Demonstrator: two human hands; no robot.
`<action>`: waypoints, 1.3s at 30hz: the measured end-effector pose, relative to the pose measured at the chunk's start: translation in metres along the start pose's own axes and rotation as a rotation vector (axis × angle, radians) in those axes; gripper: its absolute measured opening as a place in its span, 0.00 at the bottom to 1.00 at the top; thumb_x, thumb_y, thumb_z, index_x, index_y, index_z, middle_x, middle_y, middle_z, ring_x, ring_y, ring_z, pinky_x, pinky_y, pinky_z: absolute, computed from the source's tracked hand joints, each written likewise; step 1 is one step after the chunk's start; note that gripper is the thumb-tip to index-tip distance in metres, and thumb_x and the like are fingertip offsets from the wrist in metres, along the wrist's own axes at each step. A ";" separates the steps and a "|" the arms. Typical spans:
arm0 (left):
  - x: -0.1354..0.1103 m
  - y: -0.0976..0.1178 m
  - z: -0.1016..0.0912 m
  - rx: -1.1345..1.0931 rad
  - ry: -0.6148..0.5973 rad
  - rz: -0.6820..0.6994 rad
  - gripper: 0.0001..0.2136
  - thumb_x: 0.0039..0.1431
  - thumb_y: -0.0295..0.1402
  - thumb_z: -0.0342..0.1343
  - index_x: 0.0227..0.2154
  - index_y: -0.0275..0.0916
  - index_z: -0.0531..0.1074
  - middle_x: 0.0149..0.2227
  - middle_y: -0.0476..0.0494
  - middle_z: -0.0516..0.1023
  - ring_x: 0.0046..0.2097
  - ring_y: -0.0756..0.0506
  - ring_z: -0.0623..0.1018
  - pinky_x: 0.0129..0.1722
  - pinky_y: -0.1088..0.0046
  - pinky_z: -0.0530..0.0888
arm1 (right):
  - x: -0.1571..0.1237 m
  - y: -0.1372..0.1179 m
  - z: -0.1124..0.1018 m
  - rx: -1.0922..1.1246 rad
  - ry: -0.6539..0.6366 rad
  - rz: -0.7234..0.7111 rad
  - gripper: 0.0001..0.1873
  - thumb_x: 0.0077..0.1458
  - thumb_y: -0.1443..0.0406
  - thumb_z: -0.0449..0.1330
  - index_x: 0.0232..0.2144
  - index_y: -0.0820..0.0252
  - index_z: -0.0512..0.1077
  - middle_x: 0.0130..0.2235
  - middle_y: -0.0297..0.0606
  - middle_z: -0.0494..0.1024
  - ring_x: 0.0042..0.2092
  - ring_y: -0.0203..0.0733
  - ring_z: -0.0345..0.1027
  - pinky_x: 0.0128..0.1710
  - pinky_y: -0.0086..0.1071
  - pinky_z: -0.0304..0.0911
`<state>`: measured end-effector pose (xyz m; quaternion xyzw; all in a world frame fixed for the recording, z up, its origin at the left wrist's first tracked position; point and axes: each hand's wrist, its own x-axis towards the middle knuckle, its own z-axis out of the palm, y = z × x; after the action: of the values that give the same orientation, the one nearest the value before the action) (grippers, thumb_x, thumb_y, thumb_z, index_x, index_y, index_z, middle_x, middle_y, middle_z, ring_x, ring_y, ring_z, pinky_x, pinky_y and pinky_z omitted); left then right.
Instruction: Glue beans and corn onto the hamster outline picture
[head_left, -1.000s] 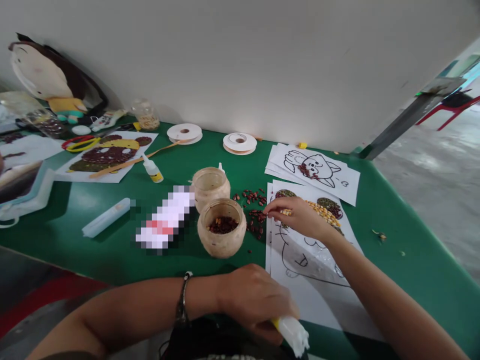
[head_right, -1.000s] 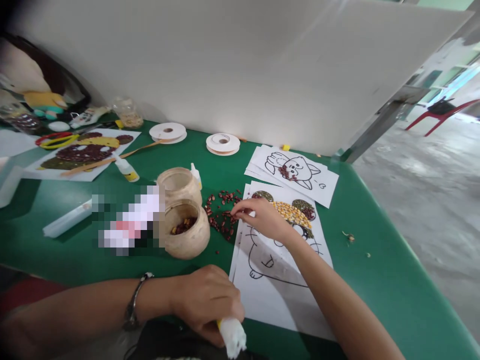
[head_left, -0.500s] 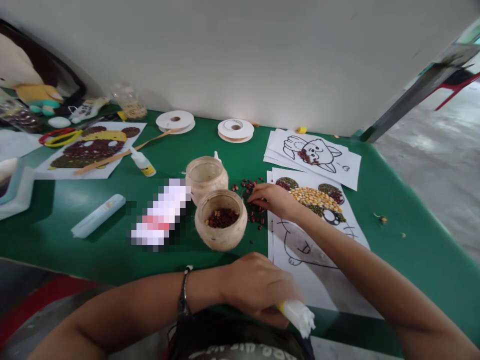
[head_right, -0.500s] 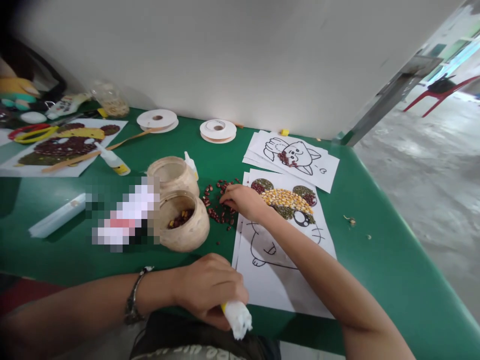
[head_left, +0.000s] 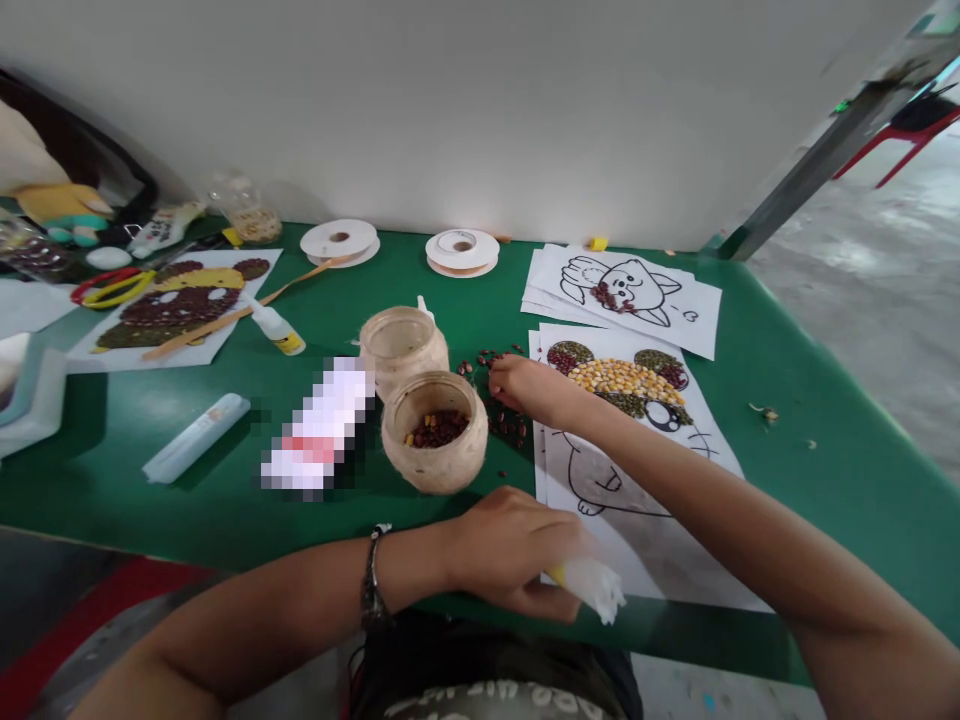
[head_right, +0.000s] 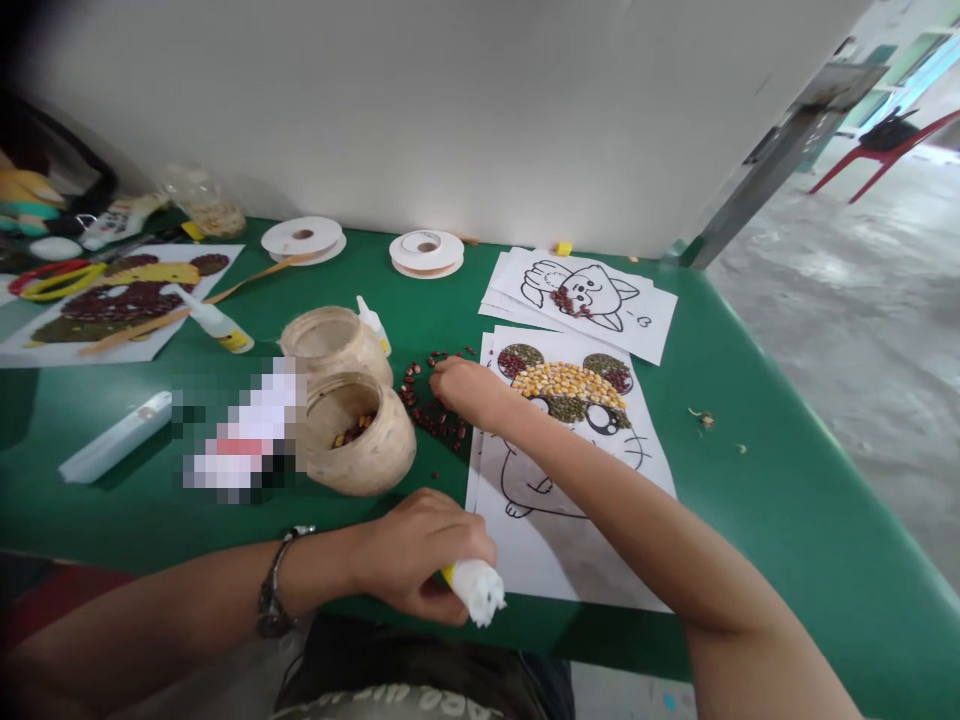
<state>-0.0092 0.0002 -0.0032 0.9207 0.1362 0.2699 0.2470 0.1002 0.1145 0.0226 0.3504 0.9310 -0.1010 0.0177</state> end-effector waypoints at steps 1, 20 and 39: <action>0.000 0.000 -0.001 -0.021 -0.011 -0.028 0.10 0.48 0.38 0.54 0.31 0.40 0.63 0.28 0.52 0.75 0.26 0.52 0.72 0.23 0.77 0.62 | 0.000 0.000 -0.002 0.005 0.010 -0.009 0.10 0.53 0.74 0.51 0.26 0.68 0.71 0.34 0.47 0.73 0.40 0.42 0.67 0.40 0.32 0.59; 0.009 0.008 0.000 -0.707 0.266 -0.518 0.03 0.50 0.29 0.47 0.29 0.38 0.59 0.22 0.55 0.62 0.19 0.56 0.61 0.17 0.80 0.60 | -0.114 -0.051 -0.013 0.815 0.700 0.155 0.04 0.47 0.71 0.60 0.27 0.57 0.73 0.28 0.33 0.74 0.31 0.32 0.68 0.29 0.26 0.66; 0.012 0.001 -0.001 -0.849 0.338 -0.526 0.04 0.47 0.24 0.47 0.27 0.38 0.61 0.21 0.56 0.60 0.21 0.56 0.60 0.19 0.81 0.61 | -0.114 -0.041 0.001 0.758 0.607 0.091 0.15 0.52 0.73 0.53 0.40 0.53 0.72 0.34 0.32 0.76 0.36 0.32 0.69 0.35 0.27 0.66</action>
<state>0.0000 0.0042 0.0037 0.6179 0.2793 0.3748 0.6322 0.1595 0.0105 0.0408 0.3860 0.7756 -0.3254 -0.3790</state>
